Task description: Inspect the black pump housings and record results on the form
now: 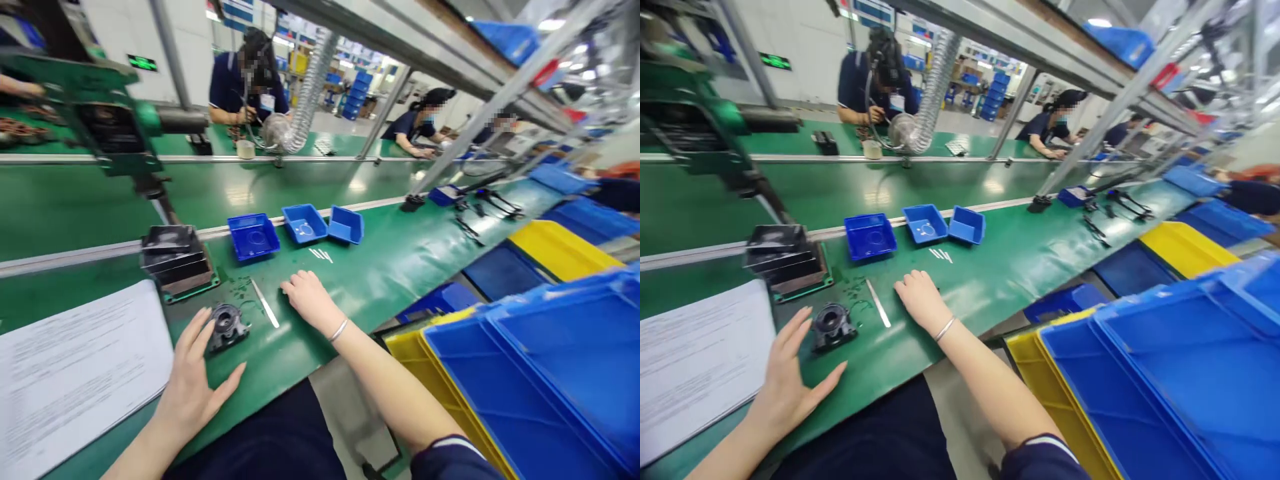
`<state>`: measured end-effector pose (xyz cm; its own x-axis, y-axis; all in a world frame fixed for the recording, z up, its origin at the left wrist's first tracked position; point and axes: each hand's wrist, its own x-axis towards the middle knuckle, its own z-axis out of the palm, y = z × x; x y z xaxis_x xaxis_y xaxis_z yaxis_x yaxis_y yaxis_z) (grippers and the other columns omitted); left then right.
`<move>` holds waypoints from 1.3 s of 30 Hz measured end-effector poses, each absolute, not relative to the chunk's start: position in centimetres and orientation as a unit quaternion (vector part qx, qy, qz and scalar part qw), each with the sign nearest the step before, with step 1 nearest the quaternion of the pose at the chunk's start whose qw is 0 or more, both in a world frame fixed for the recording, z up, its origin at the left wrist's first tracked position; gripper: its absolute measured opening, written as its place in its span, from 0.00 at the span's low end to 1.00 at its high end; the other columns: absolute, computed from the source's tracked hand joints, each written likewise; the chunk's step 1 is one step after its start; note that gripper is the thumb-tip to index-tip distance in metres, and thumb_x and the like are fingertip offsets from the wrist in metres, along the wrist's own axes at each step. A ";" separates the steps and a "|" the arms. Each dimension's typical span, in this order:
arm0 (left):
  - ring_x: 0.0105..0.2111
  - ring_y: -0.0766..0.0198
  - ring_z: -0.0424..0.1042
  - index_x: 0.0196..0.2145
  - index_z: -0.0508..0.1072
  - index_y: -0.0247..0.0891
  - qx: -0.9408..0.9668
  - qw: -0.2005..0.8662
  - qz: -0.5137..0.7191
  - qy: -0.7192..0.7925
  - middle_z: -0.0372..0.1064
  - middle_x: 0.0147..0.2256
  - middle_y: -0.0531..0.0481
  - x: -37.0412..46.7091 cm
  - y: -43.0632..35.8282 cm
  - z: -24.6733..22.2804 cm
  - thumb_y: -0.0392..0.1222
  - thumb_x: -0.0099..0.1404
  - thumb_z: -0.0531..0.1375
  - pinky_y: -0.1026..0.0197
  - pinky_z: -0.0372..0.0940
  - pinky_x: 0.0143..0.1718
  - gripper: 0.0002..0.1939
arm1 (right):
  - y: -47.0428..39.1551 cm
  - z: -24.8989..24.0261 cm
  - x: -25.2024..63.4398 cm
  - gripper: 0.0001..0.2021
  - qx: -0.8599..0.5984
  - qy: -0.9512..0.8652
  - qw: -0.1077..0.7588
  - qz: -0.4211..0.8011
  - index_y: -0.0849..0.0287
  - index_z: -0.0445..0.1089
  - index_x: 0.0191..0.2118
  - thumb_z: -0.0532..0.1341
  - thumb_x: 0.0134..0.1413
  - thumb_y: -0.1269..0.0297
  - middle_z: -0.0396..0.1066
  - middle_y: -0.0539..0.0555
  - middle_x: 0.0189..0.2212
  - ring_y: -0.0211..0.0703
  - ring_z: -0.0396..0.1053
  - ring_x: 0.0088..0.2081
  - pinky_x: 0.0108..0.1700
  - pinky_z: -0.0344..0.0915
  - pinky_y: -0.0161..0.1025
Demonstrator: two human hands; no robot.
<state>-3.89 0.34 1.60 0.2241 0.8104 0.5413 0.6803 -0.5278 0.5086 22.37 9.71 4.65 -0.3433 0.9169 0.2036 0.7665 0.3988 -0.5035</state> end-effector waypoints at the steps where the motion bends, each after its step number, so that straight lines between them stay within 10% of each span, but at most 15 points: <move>1: 0.65 0.43 0.53 0.68 0.40 0.44 0.776 0.093 0.392 0.486 0.49 0.64 0.35 -3.8 0.5 1.9 0.38 0.61 0.65 0.33 0.57 0.62 0.47 | 10.2 4.8 21.9 0.06 -0.512 -0.803 0.247 0.180 0.60 0.72 0.39 0.58 0.59 0.73 0.71 0.57 0.32 0.48 0.67 0.39 0.47 0.63 0.47; 6: 0.66 0.46 0.51 0.68 0.40 0.42 0.721 0.185 0.397 0.538 0.46 0.66 0.34 -3.8 1.3 1.2 0.43 0.65 0.62 0.38 0.57 0.63 0.43 | 9.7 6.3 19.7 0.12 -0.450 -0.694 0.371 0.423 0.58 0.62 0.49 0.55 0.65 0.57 0.75 0.55 0.36 0.38 0.70 0.30 0.32 0.67 0.36; 11: 0.63 0.49 0.58 0.67 0.40 0.43 0.674 0.291 0.392 0.554 0.54 0.63 0.35 -3.7 2.3 -0.7 0.46 0.65 0.61 0.41 0.57 0.63 0.43 | 8.8 5.9 16.0 0.19 -0.381 -0.430 0.420 0.702 0.58 0.64 0.42 0.69 0.51 0.55 0.76 0.54 0.34 0.35 0.69 0.26 0.30 0.67 0.33; 24: 0.62 0.50 0.60 0.67 0.43 0.48 0.662 0.317 0.378 0.565 0.56 0.63 0.39 -3.9 2.5 -1.1 0.49 0.65 0.62 0.43 0.60 0.62 0.40 | 9.8 4.7 13.4 0.05 -0.370 -0.760 0.327 0.423 0.56 0.66 0.40 0.62 0.61 0.63 0.72 0.51 0.34 0.39 0.70 0.35 0.40 0.68 0.39; 28: 0.63 0.51 0.60 0.67 0.43 0.48 0.662 0.325 0.373 0.564 0.56 0.63 0.40 -3.9 2.5 -0.9 0.48 0.66 0.60 0.44 0.60 0.62 0.38 | 9.8 5.9 14.0 0.08 -0.273 -0.884 0.271 0.266 0.55 0.67 0.45 0.62 0.61 0.64 0.70 0.59 0.50 0.50 0.68 0.51 0.53 0.64 0.50; 35: 0.61 0.49 0.62 0.67 0.46 0.50 0.685 0.308 0.351 0.560 0.56 0.64 0.42 -4.2 2.4 -0.8 0.48 0.67 0.60 0.45 0.65 0.58 0.37 | 10.3 7.3 22.3 0.08 -0.501 -0.712 0.454 0.192 0.55 0.66 0.47 0.58 0.63 0.65 0.67 0.62 0.51 0.52 0.67 0.53 0.51 0.66 0.50; 39: 0.61 0.48 0.63 0.67 0.49 0.52 0.700 0.290 0.343 0.555 0.57 0.63 0.43 -4.3 2.3 -0.9 0.47 0.68 0.59 0.47 0.68 0.56 0.34 | 9.1 4.6 28.0 0.16 -0.534 -0.735 0.337 0.245 0.55 0.64 0.54 0.61 0.61 0.62 0.61 0.63 0.60 0.53 0.60 0.62 0.61 0.60 0.55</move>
